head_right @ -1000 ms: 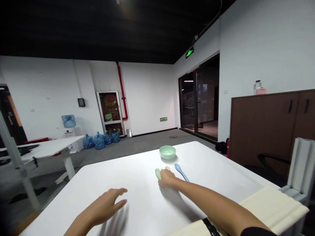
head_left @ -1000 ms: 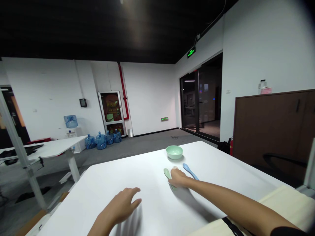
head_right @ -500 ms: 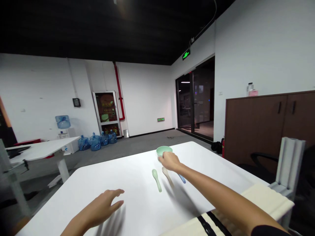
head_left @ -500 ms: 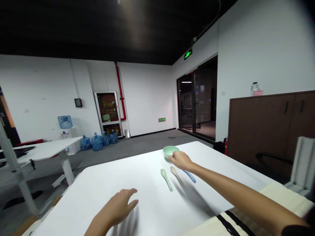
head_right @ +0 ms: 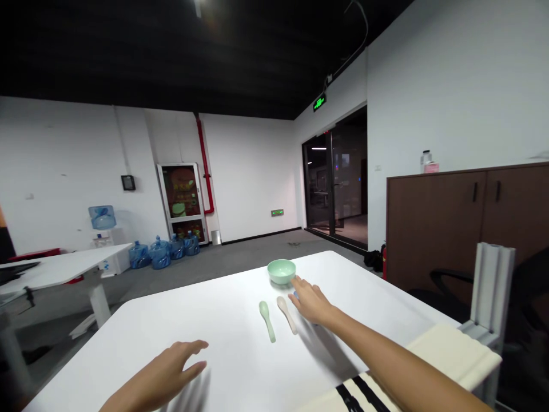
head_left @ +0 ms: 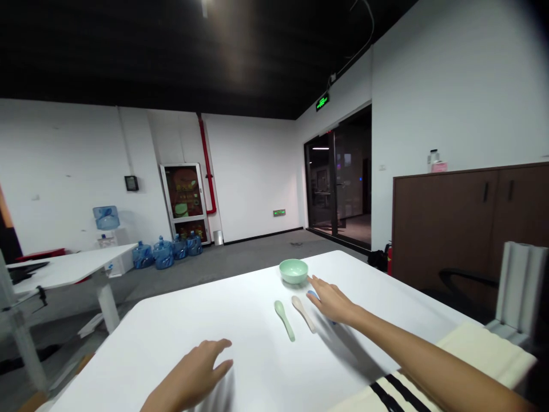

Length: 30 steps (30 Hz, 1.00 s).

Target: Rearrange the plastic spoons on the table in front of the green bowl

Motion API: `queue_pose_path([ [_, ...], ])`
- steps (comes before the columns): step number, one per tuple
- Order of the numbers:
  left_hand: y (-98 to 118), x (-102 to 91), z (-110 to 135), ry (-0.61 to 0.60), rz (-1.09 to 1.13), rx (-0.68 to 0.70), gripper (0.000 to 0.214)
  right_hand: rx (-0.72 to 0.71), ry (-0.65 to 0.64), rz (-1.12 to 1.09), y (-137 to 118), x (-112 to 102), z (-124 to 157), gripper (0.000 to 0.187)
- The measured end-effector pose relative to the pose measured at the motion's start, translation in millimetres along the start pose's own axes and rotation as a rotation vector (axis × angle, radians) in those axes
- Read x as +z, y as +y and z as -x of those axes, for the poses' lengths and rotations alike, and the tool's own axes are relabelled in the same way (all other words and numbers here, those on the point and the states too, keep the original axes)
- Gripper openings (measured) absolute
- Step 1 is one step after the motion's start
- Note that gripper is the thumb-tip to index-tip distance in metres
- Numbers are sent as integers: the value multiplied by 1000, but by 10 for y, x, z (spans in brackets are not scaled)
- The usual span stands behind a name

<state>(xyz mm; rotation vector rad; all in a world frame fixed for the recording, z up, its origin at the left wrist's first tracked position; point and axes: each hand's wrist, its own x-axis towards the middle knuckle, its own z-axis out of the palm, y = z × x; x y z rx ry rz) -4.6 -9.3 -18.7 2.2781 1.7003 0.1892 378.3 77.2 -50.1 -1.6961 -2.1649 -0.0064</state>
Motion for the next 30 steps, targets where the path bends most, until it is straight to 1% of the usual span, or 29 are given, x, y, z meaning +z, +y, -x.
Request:
queue_pose_path([
  [3, -2, 1, 3, -4, 5, 0, 59, 21, -21, 14, 60, 26, -18, 61],
  [6, 43, -34, 31, -13, -6, -12, 58, 35, -40, 6, 94, 21, -32, 62],
  [11, 101, -73, 54, -8, -22, -1, 59, 2, -36, -28, 72, -4, 1, 59],
  [14, 96, -67, 46, 1, -15, -1, 60, -16, -25, -25, 53, -8, 25, 58],
  [23, 21, -14, 4, -3, -12, 18, 61, 1, -18, -29, 62, -4, 23, 55],
  [30, 40, -25, 13, 0, -20, 20, 59, 5, -26, -22, 65, -10, 33, 53],
])
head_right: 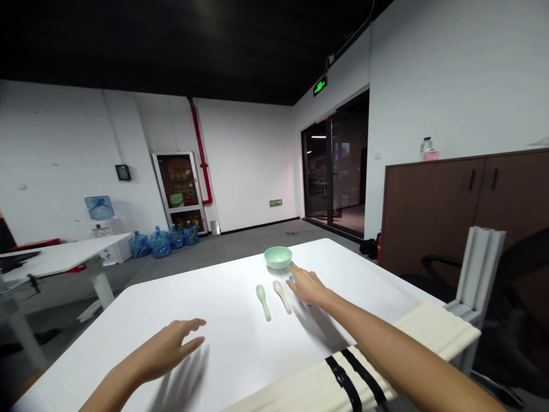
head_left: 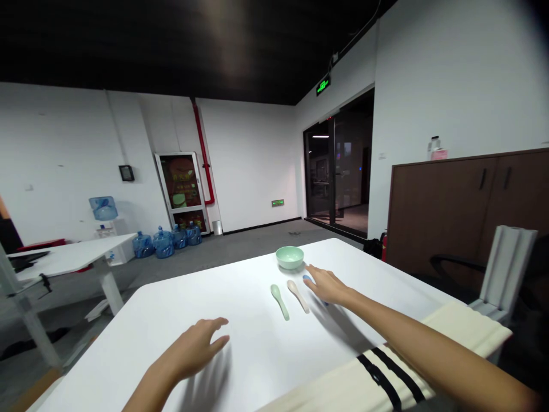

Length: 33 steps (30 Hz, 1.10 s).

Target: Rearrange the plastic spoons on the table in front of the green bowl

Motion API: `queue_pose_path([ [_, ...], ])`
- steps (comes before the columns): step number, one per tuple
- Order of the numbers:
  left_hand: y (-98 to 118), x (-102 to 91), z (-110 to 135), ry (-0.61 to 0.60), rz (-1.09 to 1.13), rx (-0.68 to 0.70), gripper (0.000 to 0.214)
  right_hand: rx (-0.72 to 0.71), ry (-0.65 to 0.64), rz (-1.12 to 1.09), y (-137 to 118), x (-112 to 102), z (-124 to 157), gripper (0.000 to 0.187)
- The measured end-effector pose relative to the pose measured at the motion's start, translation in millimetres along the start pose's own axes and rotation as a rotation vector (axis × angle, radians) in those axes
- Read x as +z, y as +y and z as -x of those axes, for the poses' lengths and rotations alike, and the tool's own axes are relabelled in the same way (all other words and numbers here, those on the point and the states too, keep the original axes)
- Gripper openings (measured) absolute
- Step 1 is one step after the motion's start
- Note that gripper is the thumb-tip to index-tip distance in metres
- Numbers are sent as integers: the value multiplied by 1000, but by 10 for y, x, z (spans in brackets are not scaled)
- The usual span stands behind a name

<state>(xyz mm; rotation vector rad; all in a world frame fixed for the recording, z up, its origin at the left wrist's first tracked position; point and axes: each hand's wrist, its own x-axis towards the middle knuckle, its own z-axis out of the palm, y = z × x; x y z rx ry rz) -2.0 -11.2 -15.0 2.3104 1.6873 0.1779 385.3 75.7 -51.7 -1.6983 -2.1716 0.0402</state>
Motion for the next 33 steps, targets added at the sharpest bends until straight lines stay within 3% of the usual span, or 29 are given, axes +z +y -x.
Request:
queue_pose_path([
  [33, 13, -9, 4, -10, 13, -10, 61, -15, 4, 12, 0, 10, 12, 50],
])
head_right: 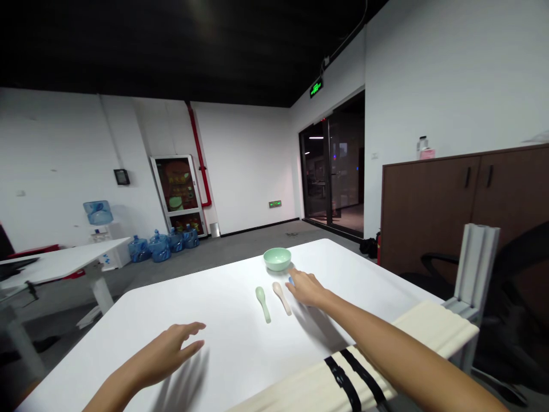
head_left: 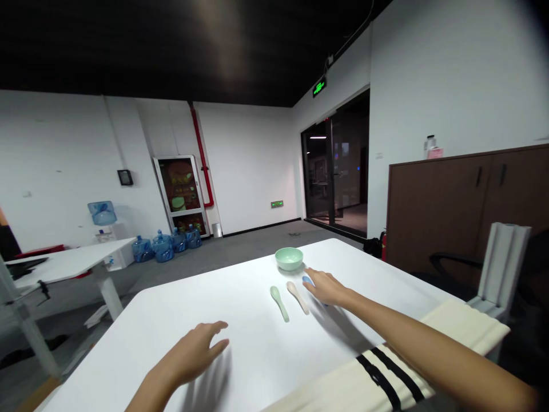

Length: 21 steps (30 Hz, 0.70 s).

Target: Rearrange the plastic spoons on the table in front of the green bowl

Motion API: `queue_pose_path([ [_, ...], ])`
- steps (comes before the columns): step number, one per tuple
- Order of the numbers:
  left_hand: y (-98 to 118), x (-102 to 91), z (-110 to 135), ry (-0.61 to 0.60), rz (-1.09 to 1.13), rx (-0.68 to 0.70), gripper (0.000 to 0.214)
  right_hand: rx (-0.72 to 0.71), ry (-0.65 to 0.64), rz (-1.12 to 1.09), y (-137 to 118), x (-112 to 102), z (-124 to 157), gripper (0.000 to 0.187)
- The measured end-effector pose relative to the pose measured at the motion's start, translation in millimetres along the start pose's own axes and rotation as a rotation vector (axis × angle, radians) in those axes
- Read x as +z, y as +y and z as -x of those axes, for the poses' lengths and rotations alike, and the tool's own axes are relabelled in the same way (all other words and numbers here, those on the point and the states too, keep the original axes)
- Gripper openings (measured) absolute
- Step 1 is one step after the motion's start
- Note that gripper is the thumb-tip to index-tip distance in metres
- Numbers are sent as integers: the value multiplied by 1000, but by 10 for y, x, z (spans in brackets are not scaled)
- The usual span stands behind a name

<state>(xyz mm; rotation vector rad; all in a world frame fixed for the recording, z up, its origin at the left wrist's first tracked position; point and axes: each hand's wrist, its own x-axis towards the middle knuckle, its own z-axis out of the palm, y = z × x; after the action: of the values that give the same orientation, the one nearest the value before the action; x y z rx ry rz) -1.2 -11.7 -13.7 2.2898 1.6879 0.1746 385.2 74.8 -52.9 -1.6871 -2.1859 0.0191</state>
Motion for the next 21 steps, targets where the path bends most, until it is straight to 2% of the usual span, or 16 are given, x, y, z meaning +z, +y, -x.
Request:
queue_pose_path([
  [21, -21, 11, 0, 15, -12, 12, 62, 5, -8, -19, 31, 59, -17, 49],
])
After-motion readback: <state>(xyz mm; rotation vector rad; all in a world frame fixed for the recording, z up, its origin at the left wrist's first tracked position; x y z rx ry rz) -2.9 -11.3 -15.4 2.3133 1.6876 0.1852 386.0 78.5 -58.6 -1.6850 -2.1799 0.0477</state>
